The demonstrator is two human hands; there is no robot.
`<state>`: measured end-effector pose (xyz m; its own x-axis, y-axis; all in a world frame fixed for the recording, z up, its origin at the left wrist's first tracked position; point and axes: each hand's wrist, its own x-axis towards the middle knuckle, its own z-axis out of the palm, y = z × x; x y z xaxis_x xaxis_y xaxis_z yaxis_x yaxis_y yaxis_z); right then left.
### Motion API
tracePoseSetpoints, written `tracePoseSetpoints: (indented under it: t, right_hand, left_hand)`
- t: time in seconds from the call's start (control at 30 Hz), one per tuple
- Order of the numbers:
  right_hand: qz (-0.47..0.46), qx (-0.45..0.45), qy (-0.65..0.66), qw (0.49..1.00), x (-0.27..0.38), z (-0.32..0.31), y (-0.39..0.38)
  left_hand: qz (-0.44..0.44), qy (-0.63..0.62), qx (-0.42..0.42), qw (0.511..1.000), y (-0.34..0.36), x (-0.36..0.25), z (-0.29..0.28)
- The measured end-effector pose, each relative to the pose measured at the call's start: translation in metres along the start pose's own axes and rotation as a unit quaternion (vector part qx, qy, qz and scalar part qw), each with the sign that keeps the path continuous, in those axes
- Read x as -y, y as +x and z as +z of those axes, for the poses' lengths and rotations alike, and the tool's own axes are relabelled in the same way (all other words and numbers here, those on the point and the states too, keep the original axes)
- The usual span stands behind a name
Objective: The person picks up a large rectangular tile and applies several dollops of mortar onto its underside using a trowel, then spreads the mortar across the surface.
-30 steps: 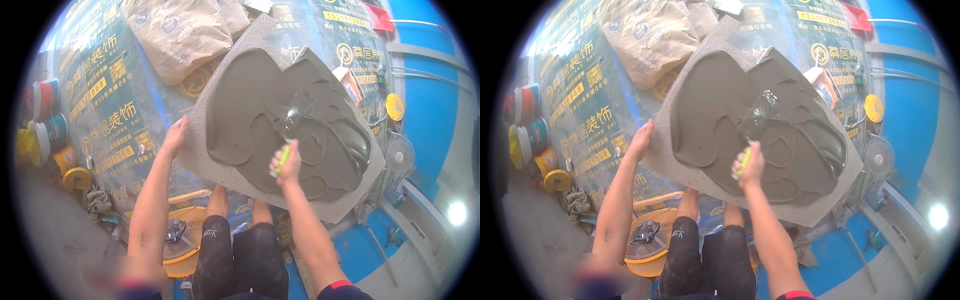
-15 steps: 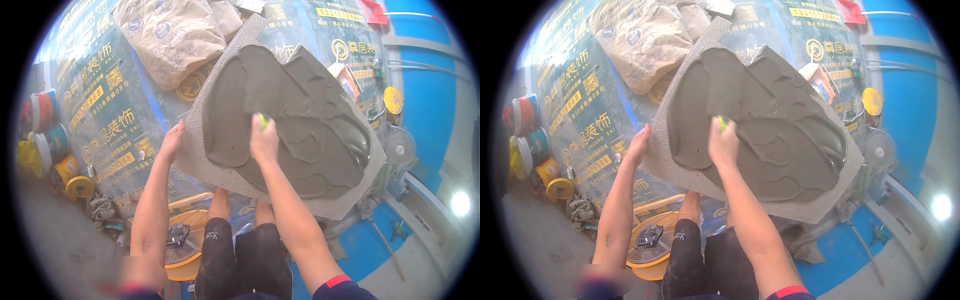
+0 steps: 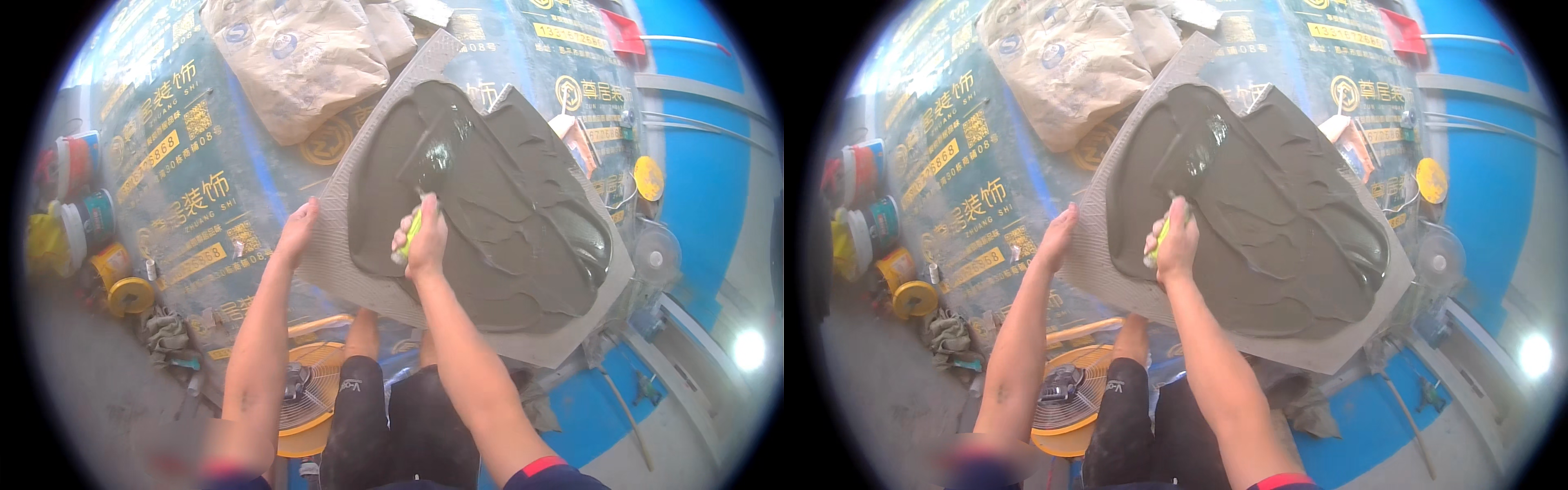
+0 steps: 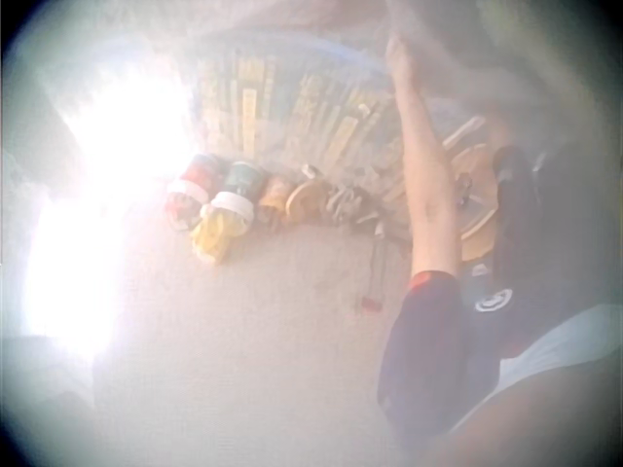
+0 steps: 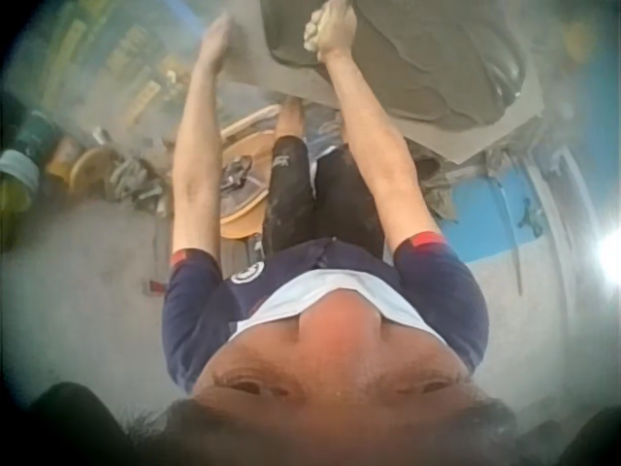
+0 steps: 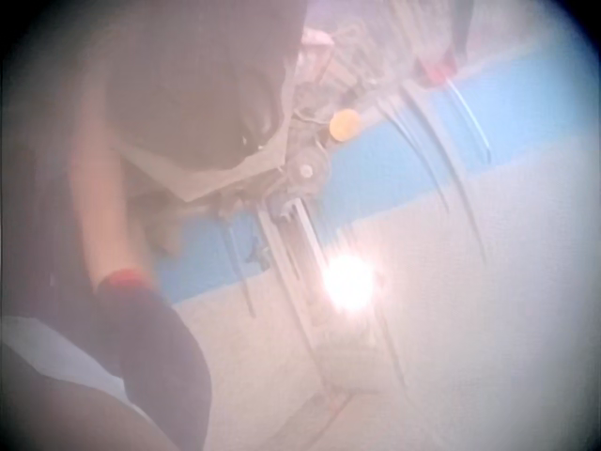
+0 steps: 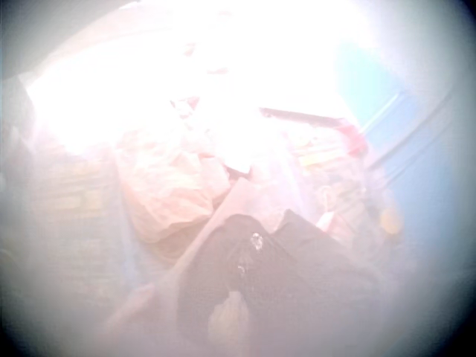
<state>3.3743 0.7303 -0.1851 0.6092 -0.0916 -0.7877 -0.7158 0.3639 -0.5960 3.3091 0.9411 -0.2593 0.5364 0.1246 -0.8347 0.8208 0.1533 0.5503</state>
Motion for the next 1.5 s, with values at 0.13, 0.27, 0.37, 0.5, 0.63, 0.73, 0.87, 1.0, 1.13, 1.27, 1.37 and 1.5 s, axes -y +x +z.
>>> tracePoseSetpoints:
  t: [0.13,0.27,0.37,0.5,0.63,0.73,0.87,1.0,1.13,1.27,1.37,1.5]
  right_hand:
    - [-0.016,0.014,-0.096,0.995,0.023,0.036,0.023]
    - [-0.018,0.007,-0.214,0.977,0.026,0.065,0.027]
    - [-0.108,0.016,-0.309,0.945,0.006,0.064,0.062]
    - [-0.083,0.077,-0.321,0.94,0.002,0.081,0.058]
    - [0.037,0.156,-0.236,0.958,0.032,0.089,0.029]
    - [-0.034,0.099,-0.261,0.96,0.049,0.081,0.024]
    - [-0.163,0.004,-0.428,0.889,0.063,0.084,0.07]
    - [-0.131,-0.047,-0.476,0.868,0.082,0.118,0.106]
    - [-0.143,0.029,-0.476,0.867,0.069,0.128,0.124]
    - [-0.027,0.179,-0.437,0.881,0.077,0.103,0.088]
    - [-0.159,0.208,-0.554,0.79,0.085,0.05,0.062]
    - [-0.286,0.12,-0.65,0.694,0.136,-0.011,0.046]
  left_hand:
    - [-0.005,0.015,0.001,1.0,0.003,0.001,0.0]
    - [-0.017,0.009,0.019,1.0,-0.001,-0.001,-0.006]
    - [0.0,0.015,0.007,1.0,0.0,-0.01,0.008]
    - [0.0,0.009,0.002,1.0,-0.008,-0.014,0.013]
    - [-0.008,0.058,-0.004,0.998,-0.007,-0.008,-0.004]
    - [-0.015,0.057,0.007,0.998,-0.01,-0.014,-0.003]
    - [-0.007,0.068,0.009,0.998,-0.006,-0.011,0.001]
    - [-0.014,0.04,0.011,0.999,-0.003,-0.007,0.004]
    - [-0.013,0.039,0.032,0.999,0.003,-0.005,0.004]
    - [-0.003,0.04,0.018,0.999,-0.004,-0.006,-0.001]
    - [0.014,0.017,0.025,0.999,-0.001,0.0,0.002]
    - [0.013,-0.015,0.044,0.999,0.005,0.01,-0.004]
